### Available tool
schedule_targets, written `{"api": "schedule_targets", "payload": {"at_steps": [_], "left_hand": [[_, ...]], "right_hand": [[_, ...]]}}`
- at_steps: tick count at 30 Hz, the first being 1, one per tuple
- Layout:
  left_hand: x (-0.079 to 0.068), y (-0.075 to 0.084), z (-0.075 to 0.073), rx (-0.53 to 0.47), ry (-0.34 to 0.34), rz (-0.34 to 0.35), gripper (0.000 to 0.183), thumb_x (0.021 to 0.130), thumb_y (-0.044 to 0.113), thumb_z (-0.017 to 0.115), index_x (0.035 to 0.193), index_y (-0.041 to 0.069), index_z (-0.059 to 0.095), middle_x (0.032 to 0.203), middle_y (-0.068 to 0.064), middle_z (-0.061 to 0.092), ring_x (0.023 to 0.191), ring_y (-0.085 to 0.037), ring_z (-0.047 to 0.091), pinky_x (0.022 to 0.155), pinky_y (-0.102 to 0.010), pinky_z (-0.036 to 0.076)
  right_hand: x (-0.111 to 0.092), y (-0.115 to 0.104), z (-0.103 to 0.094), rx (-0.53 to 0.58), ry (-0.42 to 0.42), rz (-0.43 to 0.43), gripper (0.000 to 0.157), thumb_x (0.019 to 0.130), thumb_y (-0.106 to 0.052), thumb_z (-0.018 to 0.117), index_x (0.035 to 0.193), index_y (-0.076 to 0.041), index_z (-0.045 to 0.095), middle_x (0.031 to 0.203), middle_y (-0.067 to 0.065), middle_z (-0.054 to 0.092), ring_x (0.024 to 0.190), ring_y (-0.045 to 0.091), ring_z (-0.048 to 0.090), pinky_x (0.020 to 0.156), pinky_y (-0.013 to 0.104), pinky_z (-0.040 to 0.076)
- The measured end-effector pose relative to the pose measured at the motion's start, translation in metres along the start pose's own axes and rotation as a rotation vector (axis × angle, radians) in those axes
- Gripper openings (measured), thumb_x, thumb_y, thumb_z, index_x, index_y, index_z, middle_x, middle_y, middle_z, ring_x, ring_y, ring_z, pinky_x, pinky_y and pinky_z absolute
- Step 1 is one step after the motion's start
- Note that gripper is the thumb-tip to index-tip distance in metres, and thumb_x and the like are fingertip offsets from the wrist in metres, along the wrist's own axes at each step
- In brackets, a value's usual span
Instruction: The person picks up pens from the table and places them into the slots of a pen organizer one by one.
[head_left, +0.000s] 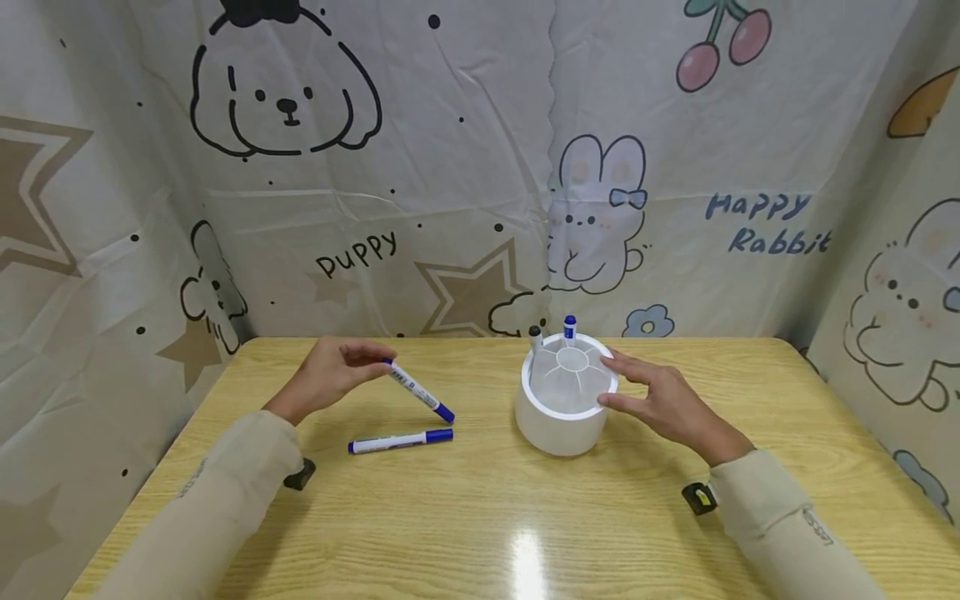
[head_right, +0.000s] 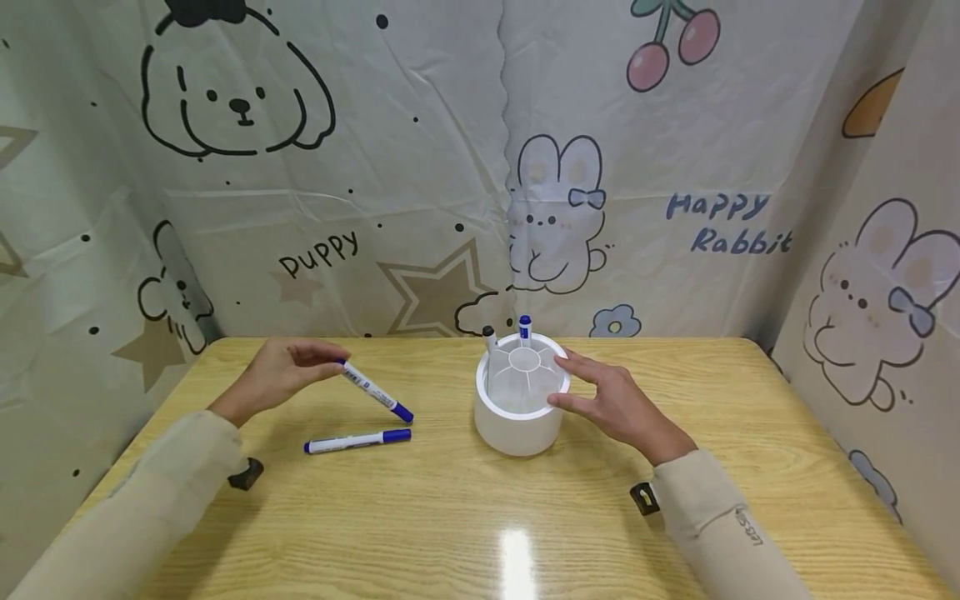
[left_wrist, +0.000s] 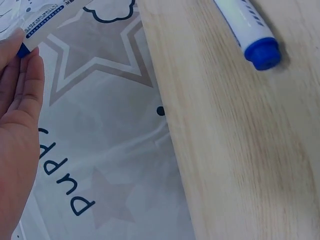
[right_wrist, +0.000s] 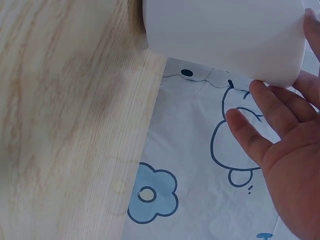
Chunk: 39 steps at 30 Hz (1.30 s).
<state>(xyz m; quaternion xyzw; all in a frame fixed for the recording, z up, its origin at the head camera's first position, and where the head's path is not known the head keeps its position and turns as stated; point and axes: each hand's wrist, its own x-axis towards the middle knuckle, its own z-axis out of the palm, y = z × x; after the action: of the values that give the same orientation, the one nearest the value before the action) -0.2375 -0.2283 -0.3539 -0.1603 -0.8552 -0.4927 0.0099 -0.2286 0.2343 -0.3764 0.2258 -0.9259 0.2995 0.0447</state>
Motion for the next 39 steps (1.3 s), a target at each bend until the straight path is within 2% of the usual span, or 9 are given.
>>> {"api": "schedule_targets", "payload": {"at_steps": [11,21,30,39], "left_hand": [[0.004,0.006,0.004,-0.038,0.035,0.019,0.02,0.089,0.002,0.075,0.109,-0.003,0.074,0.108,-0.017,0.072,0.089,-0.011,0.07,0.08,-0.027,0.059],[0.007,0.014,0.009,-0.083,0.033,0.091,0.019,0.088,0.0,0.075,0.106,-0.004,0.075,0.104,-0.016,0.073,0.087,-0.012,0.071,0.077,-0.026,0.059],[0.009,0.022,0.009,-0.098,0.06,0.092,0.019,0.088,0.002,0.076,0.106,-0.003,0.075,0.101,-0.013,0.074,0.089,-0.018,0.072,0.077,-0.028,0.059],[0.011,0.03,0.01,-0.116,0.084,0.151,0.02,0.088,0.004,0.076,0.106,-0.004,0.074,0.103,-0.013,0.074,0.087,-0.013,0.071,0.077,-0.028,0.059]], "right_hand": [[-0.001,-0.001,0.0,0.001,-0.005,-0.001,0.064,0.091,-0.031,0.075,0.142,-0.001,0.053,0.152,0.02,0.041,0.126,0.048,0.051,0.103,0.063,0.041],[-0.001,-0.001,0.0,0.003,0.004,-0.002,0.064,0.09,-0.03,0.076,0.142,-0.001,0.053,0.151,0.021,0.041,0.125,0.049,0.052,0.101,0.064,0.041],[-0.001,-0.003,0.0,0.013,0.003,0.0,0.064,0.09,-0.03,0.076,0.142,-0.001,0.053,0.15,0.022,0.042,0.125,0.049,0.052,0.101,0.064,0.042],[-0.001,-0.003,0.0,0.002,0.009,-0.011,0.064,0.09,-0.03,0.077,0.141,0.0,0.054,0.15,0.022,0.042,0.126,0.049,0.051,0.101,0.064,0.041]]}}
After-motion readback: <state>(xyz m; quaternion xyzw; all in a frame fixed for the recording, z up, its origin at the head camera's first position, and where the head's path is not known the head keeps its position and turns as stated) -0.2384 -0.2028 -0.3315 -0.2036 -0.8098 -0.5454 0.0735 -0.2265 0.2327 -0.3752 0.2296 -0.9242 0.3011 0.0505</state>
